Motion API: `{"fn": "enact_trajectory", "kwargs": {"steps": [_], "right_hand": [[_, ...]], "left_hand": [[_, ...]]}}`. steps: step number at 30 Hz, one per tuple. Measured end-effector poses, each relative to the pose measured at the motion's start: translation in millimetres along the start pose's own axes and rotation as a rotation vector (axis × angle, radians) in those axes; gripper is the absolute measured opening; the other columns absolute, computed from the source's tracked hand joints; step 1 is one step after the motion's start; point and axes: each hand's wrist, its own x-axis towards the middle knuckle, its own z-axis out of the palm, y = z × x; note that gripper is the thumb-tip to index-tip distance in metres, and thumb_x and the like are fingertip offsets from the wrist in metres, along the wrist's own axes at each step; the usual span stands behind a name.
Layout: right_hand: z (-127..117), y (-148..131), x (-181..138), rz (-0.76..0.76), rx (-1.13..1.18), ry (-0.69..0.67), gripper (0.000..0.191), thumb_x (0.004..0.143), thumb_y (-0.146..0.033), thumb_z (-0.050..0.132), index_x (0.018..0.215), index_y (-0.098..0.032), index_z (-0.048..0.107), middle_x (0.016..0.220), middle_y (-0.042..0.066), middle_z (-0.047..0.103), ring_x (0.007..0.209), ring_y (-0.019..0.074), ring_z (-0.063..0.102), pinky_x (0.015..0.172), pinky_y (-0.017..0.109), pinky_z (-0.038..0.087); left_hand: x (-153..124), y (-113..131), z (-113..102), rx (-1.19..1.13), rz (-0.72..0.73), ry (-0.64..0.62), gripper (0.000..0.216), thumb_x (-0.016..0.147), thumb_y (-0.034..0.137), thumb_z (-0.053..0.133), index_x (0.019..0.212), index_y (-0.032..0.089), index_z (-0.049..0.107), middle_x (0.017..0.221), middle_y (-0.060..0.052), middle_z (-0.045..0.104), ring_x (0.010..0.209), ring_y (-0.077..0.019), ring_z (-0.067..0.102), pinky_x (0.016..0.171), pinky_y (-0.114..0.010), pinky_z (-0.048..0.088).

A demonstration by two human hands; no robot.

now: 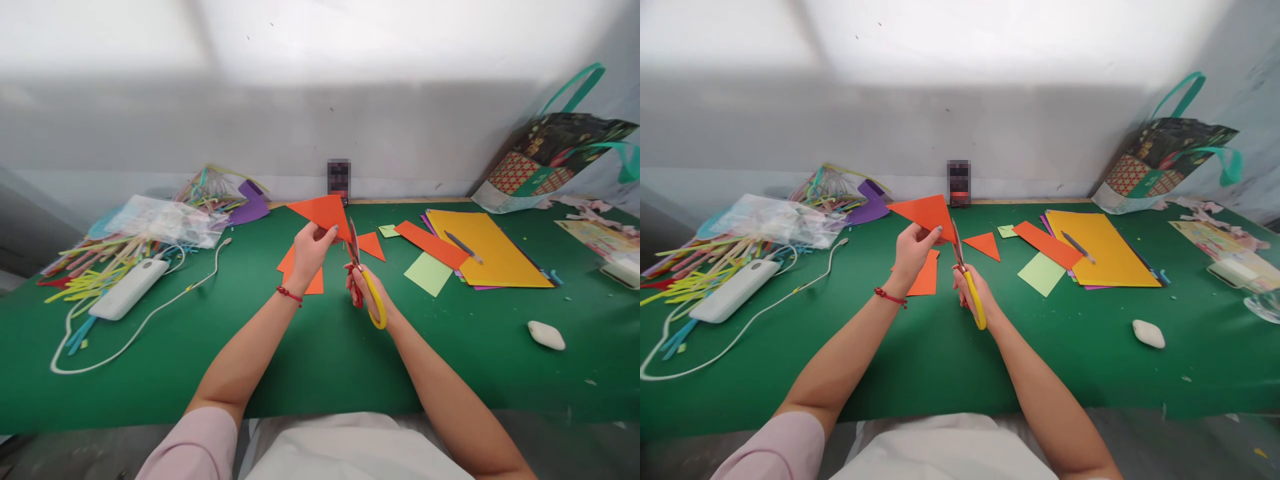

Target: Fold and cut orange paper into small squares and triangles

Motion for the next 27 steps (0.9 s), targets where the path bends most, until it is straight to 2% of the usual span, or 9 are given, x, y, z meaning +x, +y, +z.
{"fn": "enact_trajectory", "kwargs": {"steps": [27], "right_hand": [[-1.3, 1.7, 1.1, -0.008, -0.028, -0.001, 0.049, 0.075, -0.064, 0.047, 0.099, -0.022, 0.049, 0.068, -0.005, 0.048, 0.041, 0.0063, 0.039, 0.039, 0.022, 0.037]], "left_hand": [[1.5, -4.0, -1.1, -0.008, 0.004, -0.009, 0.014, 0.073, 0.03, 0.061, 0.081, 0.018, 0.062, 0.08, -0.005, 0.07, 0.08, -0.0217, 0.068, 0.068, -0.033, 0.055]]}}
